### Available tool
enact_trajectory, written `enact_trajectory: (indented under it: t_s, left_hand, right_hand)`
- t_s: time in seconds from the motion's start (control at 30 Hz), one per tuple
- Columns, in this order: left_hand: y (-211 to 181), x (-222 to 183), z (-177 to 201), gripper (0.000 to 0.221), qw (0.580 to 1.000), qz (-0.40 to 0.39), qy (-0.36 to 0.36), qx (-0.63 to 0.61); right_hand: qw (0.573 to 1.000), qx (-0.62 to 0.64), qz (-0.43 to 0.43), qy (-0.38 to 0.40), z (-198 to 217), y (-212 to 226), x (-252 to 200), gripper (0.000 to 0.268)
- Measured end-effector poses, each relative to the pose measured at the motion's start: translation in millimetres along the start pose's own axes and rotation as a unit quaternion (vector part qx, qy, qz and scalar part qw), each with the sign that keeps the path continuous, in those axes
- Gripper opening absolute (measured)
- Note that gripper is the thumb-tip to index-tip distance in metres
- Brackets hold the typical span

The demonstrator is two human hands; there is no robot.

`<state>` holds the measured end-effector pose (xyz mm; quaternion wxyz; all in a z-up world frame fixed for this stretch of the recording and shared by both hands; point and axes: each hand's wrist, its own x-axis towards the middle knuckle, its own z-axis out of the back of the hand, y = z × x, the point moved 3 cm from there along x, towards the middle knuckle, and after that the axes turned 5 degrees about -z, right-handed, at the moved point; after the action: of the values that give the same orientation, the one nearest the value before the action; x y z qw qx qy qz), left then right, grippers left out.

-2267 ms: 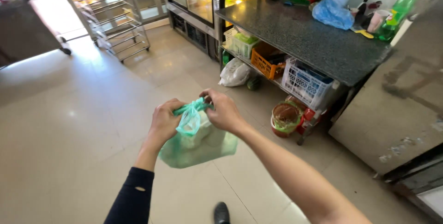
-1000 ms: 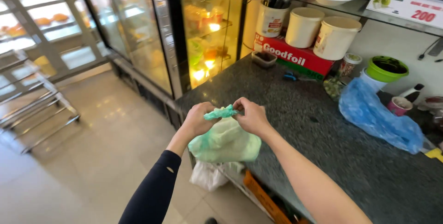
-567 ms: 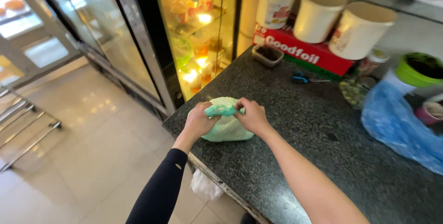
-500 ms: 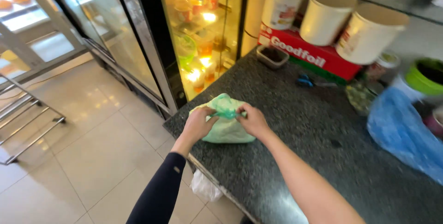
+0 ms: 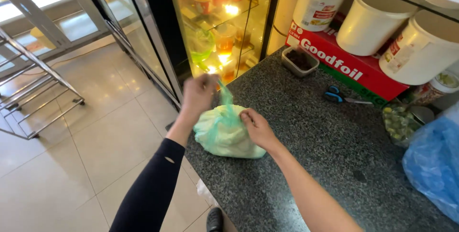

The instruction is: The person moves a tray of rolls into a chest freezer, then picks up and ties a large bag of supplies from the floor. Using scissors, the person cuts open a bag of dough at a counter to remove a portion before returning to the freezer to rearrange items.

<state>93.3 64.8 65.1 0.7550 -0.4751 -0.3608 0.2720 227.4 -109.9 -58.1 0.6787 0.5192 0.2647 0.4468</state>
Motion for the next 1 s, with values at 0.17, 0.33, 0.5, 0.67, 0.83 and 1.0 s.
enact_trajectory:
  t_s: [0.17, 0.33, 0.5, 0.67, 0.83, 1.0]
  left_hand:
    - [-0.9, 3.7, 8.0, 0.046, 0.981, 0.01, 0.025, -0.193]
    - [91.7, -13.0, 18.9, 0.056, 0.907, 0.145, -0.021, -0.394]
    - [71.1, -36.7, -14.3, 0.044, 0.989, 0.019, 0.148, -0.015]
    - [55.0, -34.4, -27.2, 0.026, 0.969, -0.025, 0.214, 0.12]
    - [64.9, -36.7, -22.3, 0.02, 0.95, -0.05, 0.264, 0.161]
    - [60.4, -25.2, 14.1, 0.018, 0.96, 0.032, 0.195, 0.197]
  right_hand:
    - [0.996, -0.038, -0.084, -0.012, 3.5, 36.0, -2.6, 0.028]
    - [0.989, -0.141, -0.012, -0.044, 6.4, 37.8, 3.9, 0.032]
    - [0.981, -0.179, 0.009, -0.076, 11.3, 48.4, 7.1, 0.028]
    - [0.966, -0.236, 0.03, -0.097, 14.8, 70.1, 1.8, 0.011]
    - [0.935, -0.339, 0.075, -0.066, 13.4, 84.3, -5.5, 0.013]
    - [0.92, -0.372, 0.06, -0.11, 35.6, 41.4, 2.3, 0.016]
